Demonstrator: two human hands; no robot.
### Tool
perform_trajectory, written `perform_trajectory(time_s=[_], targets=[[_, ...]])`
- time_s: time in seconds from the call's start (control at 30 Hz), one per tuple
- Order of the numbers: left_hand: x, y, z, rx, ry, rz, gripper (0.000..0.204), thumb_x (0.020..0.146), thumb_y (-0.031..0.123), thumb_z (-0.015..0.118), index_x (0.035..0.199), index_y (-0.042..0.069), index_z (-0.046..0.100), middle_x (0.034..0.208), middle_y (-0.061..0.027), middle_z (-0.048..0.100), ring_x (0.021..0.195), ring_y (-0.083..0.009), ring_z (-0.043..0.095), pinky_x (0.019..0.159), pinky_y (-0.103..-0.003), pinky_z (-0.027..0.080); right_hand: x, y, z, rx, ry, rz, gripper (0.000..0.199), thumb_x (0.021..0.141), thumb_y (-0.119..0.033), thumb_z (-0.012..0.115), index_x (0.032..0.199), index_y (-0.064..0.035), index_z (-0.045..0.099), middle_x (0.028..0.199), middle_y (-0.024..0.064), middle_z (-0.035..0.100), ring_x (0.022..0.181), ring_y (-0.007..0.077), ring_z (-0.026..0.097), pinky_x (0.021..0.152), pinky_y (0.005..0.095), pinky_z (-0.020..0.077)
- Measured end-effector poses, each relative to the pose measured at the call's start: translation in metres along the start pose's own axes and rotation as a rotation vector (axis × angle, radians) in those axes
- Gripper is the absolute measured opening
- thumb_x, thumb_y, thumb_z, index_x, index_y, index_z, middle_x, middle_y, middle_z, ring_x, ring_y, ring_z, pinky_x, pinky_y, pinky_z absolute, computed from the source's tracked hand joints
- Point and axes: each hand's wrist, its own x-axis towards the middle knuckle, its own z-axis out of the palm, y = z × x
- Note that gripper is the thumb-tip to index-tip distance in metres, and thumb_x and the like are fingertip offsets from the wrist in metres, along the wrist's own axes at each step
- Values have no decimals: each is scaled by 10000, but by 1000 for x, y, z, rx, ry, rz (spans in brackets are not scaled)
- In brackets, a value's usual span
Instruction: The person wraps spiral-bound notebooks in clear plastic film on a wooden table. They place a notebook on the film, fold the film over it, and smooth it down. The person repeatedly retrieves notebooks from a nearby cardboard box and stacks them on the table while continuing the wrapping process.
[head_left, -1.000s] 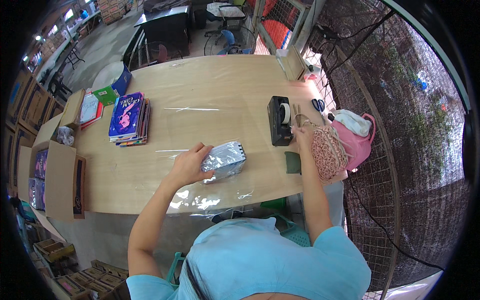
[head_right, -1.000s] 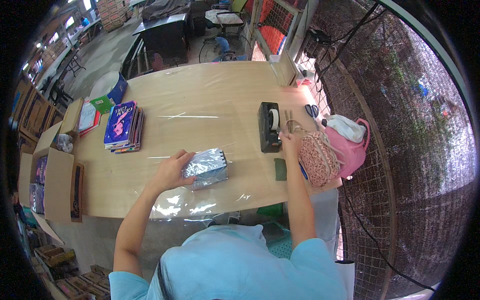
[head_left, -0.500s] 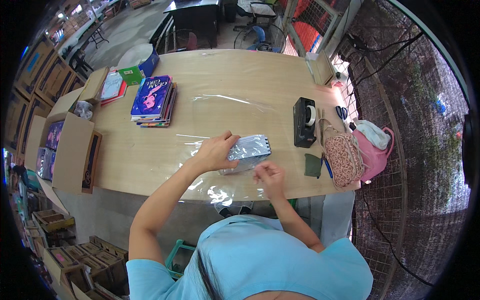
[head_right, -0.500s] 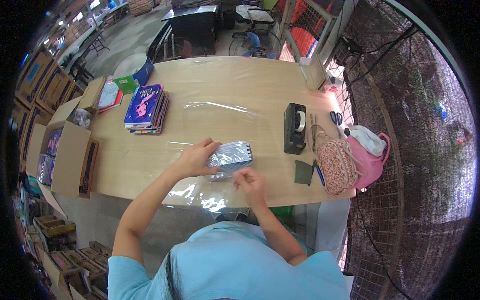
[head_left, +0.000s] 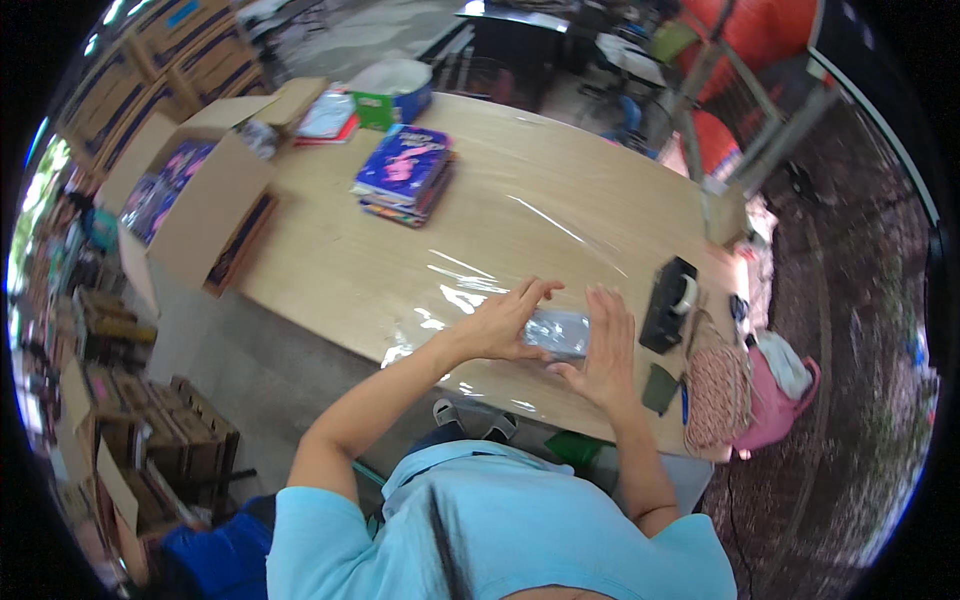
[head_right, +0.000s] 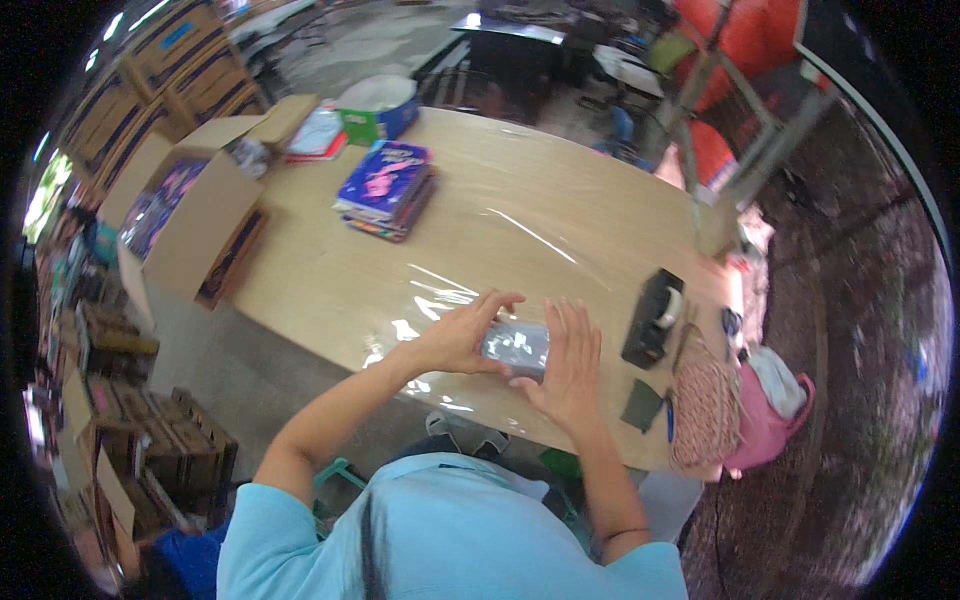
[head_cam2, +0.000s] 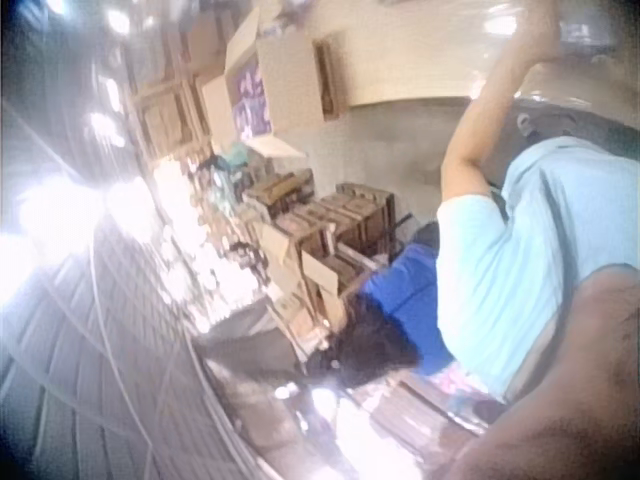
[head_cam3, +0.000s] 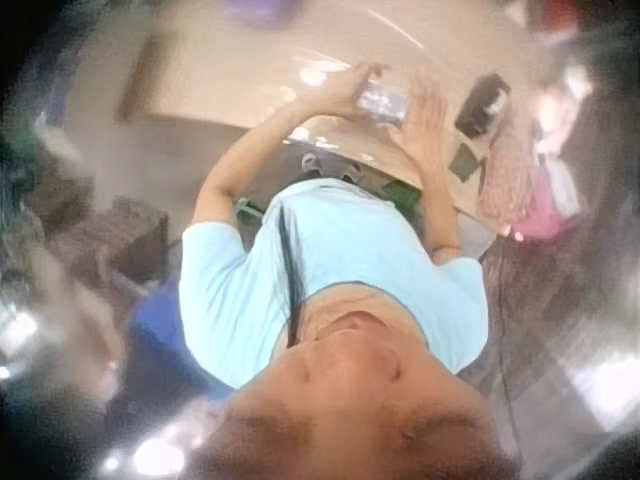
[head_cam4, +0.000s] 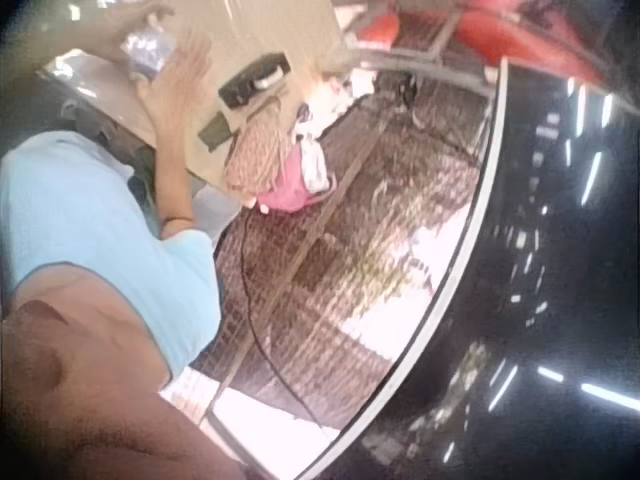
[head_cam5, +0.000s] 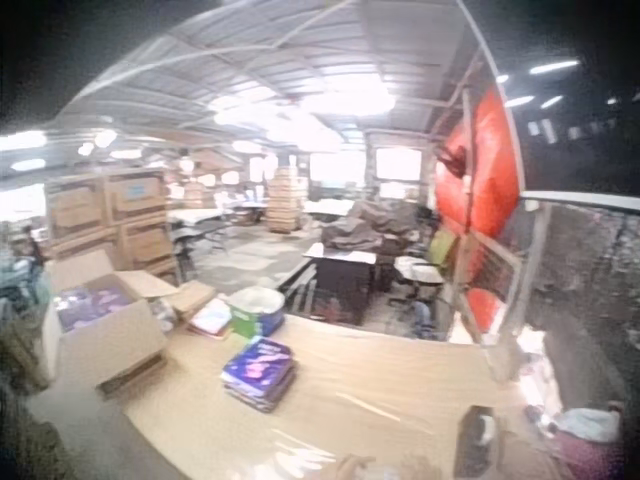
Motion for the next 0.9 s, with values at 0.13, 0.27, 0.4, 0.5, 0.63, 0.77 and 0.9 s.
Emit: perform_trajectory(time_s=[0.13,0.27,0.4,0.5,0.63,0.77,0.9], targets=[[-69,-120,10,49,351,-218,653,710,274,736,1282,112,464,1314,-141,456,1203,-322,473,975,-493,410,32,-2,23,107,-422,-66,847,519,-276,841,1270,-61,515,1129,153,604,1061,339,566,937,446,417],[-148,-159,12,763,-6,-233,573,695,301,708,1242,300,537,1336,-64,462,1233,-267,454,955,-614,347,70,-23,-5,230,-505,16,738,520,-296,809,1193,-83,594,1042,132,645,979,285,621,881,404,469],[-154,-182,8,639,-16,-166,617,705,395,702,1285,314,511,1361,-62,460,1264,-272,430,944,-631,328,152,-111,-60,575,-379,-153,714,472,-151,838,1134,-34,596,1020,97,644,947,200,624,874,321,470],[-151,-191,-10,444,87,-144,622,722,397,698,1295,248,507,1356,-77,470,1219,-283,474,952,-578,353,226,-212,-22,699,-148,-383,700,495,-147,820,1135,-1,576,1069,88,614,1009,187,589,935,319,429],[-178,-153,-126,361,501,-75,556,724,308,725,1236,165,561,1263,-107,548,1151,-295,528,964,-467,390,353,-365,74,451,204,-938,684,536,-158,792,1171,-53,561,1045,115,616,988,247,594,1003,347,369],[-272,-114,-305,376,1032,-158,465,726,204,724,1170,117,613,1144,-99,616,1105,-321,550,964,-421,399,467,-498,195,376,235,-961,629,573,-166,748,1171,-228,562,1116,12,612,1101,252,547,1010,662,269],[-366,-100,-413,658,1440,-137,379,714,119,713,1072,28,629,1083,-152,604,1012,-294,563,887,-381,447,546,-584,303,361,373,-1070,664,600,-192,784,1213,-232,532,1155,1,594,1141,238,527,1000,667,278]])
